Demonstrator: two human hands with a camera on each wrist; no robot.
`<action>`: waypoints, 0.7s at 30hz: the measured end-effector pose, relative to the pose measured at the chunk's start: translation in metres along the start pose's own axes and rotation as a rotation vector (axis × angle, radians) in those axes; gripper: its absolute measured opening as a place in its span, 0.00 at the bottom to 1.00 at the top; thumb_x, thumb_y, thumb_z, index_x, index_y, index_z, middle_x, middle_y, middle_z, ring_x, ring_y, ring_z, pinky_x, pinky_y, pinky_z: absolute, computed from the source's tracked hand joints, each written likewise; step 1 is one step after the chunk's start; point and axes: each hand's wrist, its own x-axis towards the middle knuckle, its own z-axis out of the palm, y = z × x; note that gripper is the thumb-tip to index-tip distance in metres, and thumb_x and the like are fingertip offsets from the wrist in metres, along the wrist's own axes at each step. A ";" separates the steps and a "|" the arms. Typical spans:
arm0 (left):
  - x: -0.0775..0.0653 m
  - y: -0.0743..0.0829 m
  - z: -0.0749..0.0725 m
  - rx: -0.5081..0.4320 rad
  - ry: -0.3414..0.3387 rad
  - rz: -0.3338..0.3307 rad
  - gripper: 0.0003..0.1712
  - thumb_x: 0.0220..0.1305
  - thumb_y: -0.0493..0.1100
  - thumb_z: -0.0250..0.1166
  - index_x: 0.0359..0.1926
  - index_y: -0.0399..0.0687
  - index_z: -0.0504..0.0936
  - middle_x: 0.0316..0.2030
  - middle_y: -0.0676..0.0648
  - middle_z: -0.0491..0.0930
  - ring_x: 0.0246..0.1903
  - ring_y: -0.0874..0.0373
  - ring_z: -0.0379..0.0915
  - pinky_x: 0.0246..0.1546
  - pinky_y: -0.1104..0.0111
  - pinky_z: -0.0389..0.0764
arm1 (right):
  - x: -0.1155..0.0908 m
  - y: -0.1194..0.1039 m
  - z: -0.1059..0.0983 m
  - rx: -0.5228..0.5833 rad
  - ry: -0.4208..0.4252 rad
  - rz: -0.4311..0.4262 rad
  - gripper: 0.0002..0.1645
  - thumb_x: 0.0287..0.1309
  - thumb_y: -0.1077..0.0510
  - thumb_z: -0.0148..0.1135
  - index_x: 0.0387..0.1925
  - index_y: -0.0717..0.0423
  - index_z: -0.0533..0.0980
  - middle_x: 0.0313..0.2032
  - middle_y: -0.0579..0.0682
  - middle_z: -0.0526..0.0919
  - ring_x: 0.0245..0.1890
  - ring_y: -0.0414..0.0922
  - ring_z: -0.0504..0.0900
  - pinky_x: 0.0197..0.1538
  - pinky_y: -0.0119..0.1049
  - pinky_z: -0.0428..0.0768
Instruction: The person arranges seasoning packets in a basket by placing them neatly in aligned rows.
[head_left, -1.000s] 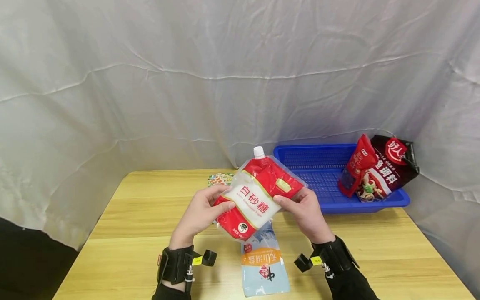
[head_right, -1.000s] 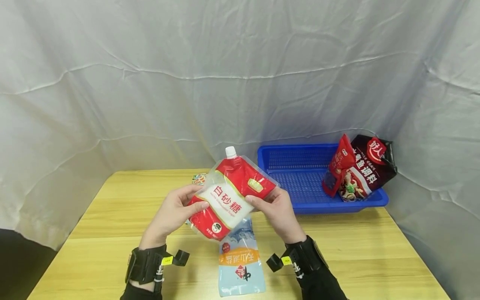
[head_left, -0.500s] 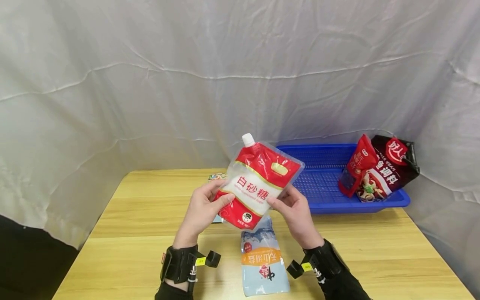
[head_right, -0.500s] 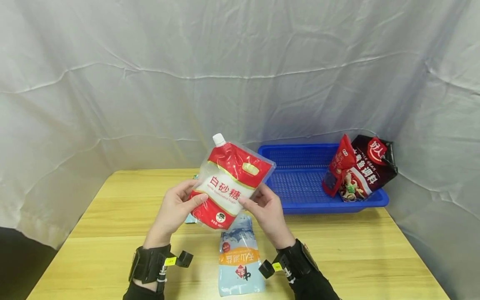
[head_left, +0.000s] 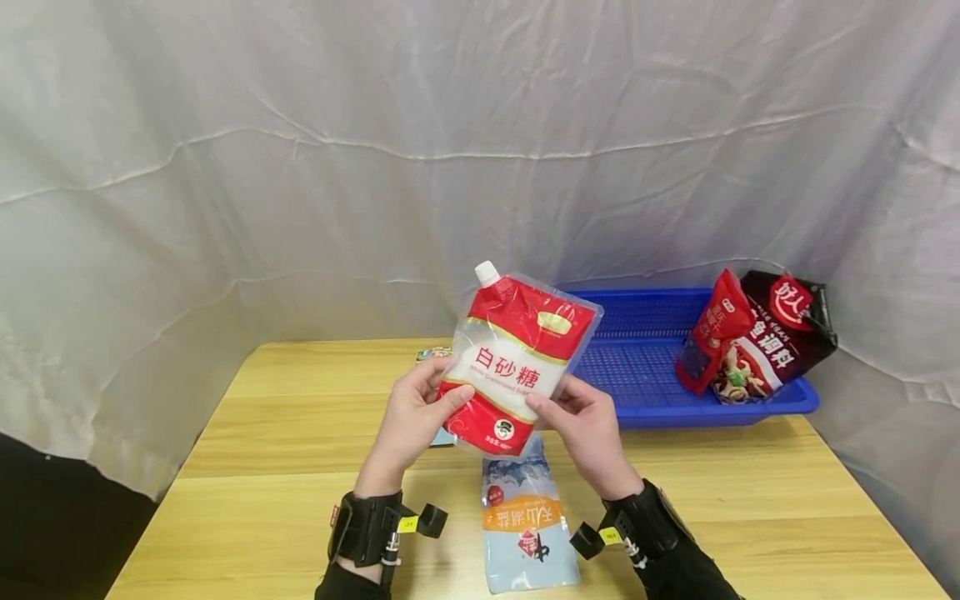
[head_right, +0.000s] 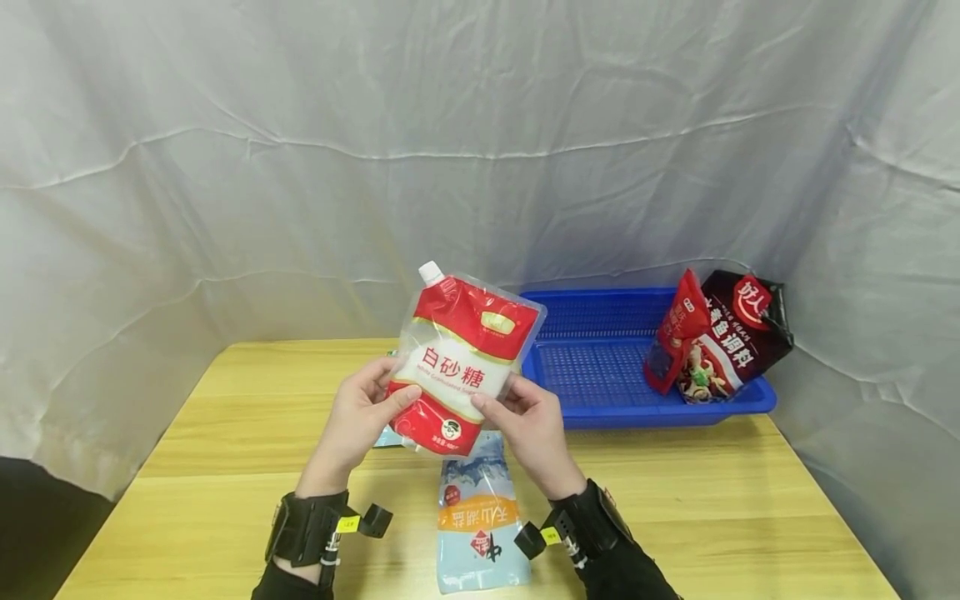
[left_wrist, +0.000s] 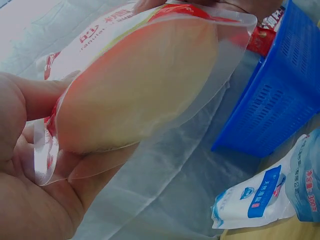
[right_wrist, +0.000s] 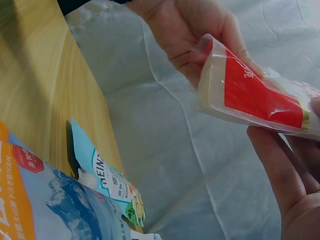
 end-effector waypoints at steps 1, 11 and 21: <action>0.000 0.000 0.000 -0.003 -0.005 -0.008 0.22 0.68 0.36 0.71 0.61 0.40 0.79 0.50 0.35 0.85 0.39 0.50 0.86 0.40 0.59 0.90 | 0.001 0.000 -0.001 -0.004 0.002 0.002 0.20 0.66 0.67 0.68 0.57 0.72 0.78 0.43 0.46 0.90 0.37 0.43 0.89 0.39 0.40 0.90; 0.001 -0.001 -0.002 -0.037 -0.102 -0.028 0.30 0.68 0.35 0.70 0.69 0.40 0.74 0.55 0.34 0.84 0.43 0.50 0.86 0.43 0.58 0.89 | 0.002 -0.006 -0.011 -0.099 -0.048 -0.008 0.20 0.64 0.66 0.70 0.56 0.71 0.80 0.40 0.49 0.90 0.33 0.43 0.86 0.36 0.39 0.89; 0.002 0.001 -0.001 -0.005 -0.103 -0.030 0.29 0.66 0.36 0.72 0.67 0.41 0.76 0.52 0.35 0.84 0.43 0.49 0.86 0.43 0.58 0.89 | 0.003 -0.010 -0.018 -0.178 -0.163 -0.001 0.18 0.63 0.66 0.70 0.54 0.69 0.82 0.39 0.59 0.89 0.30 0.44 0.87 0.36 0.42 0.89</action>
